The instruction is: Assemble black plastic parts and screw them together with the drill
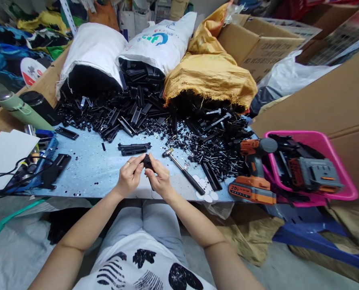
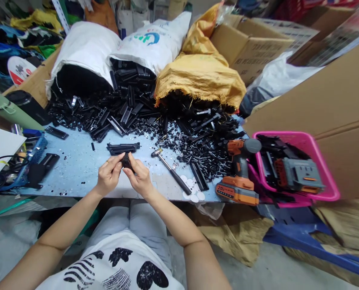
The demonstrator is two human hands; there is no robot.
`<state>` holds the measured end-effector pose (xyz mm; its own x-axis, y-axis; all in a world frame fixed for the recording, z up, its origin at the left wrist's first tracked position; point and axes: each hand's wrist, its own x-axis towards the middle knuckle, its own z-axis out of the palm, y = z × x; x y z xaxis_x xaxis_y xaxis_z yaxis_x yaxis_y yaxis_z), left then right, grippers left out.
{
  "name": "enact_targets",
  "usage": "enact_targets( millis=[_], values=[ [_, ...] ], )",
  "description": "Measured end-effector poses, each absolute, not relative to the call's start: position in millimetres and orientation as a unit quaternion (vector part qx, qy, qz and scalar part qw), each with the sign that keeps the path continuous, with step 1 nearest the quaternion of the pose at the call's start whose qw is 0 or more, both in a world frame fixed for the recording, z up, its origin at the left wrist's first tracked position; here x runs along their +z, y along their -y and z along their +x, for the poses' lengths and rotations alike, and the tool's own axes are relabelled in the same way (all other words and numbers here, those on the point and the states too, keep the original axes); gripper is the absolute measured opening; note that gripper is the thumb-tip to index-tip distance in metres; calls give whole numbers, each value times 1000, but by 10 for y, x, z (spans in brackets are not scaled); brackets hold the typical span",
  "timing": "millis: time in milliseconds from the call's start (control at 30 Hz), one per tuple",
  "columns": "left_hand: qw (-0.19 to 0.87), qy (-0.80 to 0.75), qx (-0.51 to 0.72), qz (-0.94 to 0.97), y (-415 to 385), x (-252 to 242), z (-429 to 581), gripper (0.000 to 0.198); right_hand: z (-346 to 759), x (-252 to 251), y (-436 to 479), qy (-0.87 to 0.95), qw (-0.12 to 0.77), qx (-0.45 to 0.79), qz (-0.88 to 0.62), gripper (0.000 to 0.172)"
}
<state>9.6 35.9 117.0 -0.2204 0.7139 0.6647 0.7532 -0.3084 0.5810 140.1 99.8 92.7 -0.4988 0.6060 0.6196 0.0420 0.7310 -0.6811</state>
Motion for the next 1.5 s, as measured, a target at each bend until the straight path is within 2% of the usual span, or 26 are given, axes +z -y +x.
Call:
enact_targets(
  millis=[133,267,367,467,567,667,733,833,933,1033,1167,1333,1500],
  values=[
    [-60,611,-496,-614,-336,976,51,32,1377,682,-881,816,406,320,-259,51],
    [-157,724,-498,-451,-147,584,225,39,1412,561,-1163,902,214,270,-261,45],
    [-137,782,-399,-459,30,426,285,45,1675,682,-1890,917,117,161,-344,37],
    [-66,746,-228,-622,47,468,230,47,2175,883,-2777,848,120,30,-516,38],
    [-86,635,-102,-761,-110,551,134,44,2679,1017,-3413,830,109,25,-546,32],
    [-104,597,-54,-794,-231,563,31,44,2943,1072,-3623,848,97,42,-519,20],
    [-95,616,-49,-780,-216,546,-31,40,2949,1077,-3517,874,104,39,-473,14],
    [-91,653,-46,-751,-121,525,-81,36,2783,1018,-2989,937,102,37,-331,18],
    [-121,662,-58,-738,-97,522,-57,38,2569,866,-2183,973,63,74,-211,27],
    [-166,642,-69,-745,-171,542,9,39,2429,678,-1503,992,-29,73,-100,33],
    [-180,631,-58,-752,-255,600,90,40,2341,545,-1167,985,-91,59,-138,39],
    [-164,641,-82,-746,-220,589,123,70,2287,664,-1106,978,-73,38,-189,42],
    [-149,644,-161,-733,-164,520,82,56,2247,879,-1012,981,-51,-5,-188,37]
  ],
)
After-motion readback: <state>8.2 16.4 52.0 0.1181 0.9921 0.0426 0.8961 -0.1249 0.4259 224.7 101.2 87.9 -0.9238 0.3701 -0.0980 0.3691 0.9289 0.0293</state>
